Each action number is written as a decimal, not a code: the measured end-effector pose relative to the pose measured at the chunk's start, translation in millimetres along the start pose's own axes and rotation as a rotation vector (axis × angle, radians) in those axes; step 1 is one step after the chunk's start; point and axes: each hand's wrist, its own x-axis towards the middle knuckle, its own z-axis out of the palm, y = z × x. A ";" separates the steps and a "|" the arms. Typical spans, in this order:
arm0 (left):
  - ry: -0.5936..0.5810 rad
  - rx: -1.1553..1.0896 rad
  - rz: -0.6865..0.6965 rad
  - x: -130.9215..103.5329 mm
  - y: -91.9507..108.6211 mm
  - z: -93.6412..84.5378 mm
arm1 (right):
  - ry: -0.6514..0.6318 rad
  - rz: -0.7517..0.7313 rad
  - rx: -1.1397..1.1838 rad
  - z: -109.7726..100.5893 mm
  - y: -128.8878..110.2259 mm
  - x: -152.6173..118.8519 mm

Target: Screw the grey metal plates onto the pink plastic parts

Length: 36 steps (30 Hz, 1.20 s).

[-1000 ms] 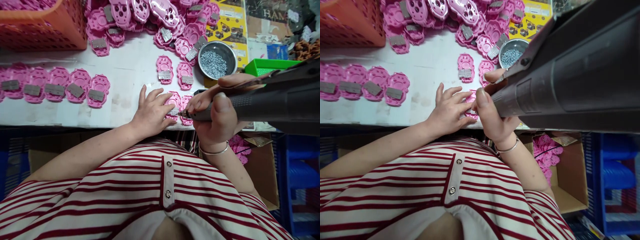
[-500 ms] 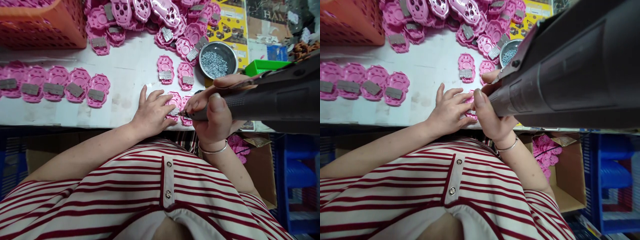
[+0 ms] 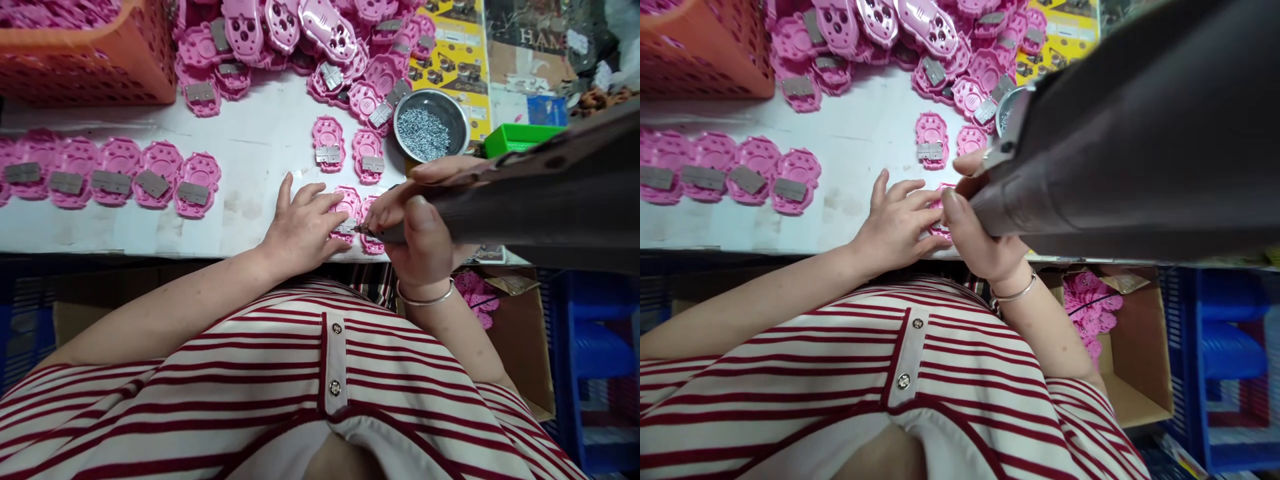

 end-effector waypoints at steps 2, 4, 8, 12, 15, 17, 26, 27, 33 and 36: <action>0.015 -0.001 0.002 -1.3 -0.5 1.5 | 0.088 -0.235 0.087 -3.4 -17.4 8.2; 0.040 -0.004 0.001 -2.8 -0.3 3.2 | 0.200 -0.280 0.100 -10.6 -35.2 13.3; 0.054 0.008 0.009 -5.3 0.8 5.0 | 0.330 -0.219 0.010 -29.0 -52.6 9.2; 0.063 0.023 0.013 -7.3 0.8 5.0 | 0.394 -0.230 -0.041 -39.3 -41.5 -0.4; 0.050 0.023 0.003 -8.4 0.3 5.0 | 0.417 -0.262 -0.115 -43.1 -28.2 -3.1; 0.043 0.031 -0.001 -8.8 0.1 5.3 | 0.419 -0.260 -0.151 -45.9 -21.3 -3.3; 0.032 0.042 -0.003 -8.0 0.6 4.1 | 0.373 -0.286 -0.110 -53.1 -6.7 1.4; 0.024 0.034 0.000 -8.4 0.1 4.1 | 0.373 -0.313 -0.114 -52.0 -6.9 2.2; 0.120 -0.037 0.014 -7.4 -1.9 5.8 | 0.400 -0.299 -0.076 -44.9 -24.2 5.8; 0.126 -0.126 0.075 0.0 3.2 4.9 | 0.352 -0.211 -0.026 -38.1 -40.2 3.7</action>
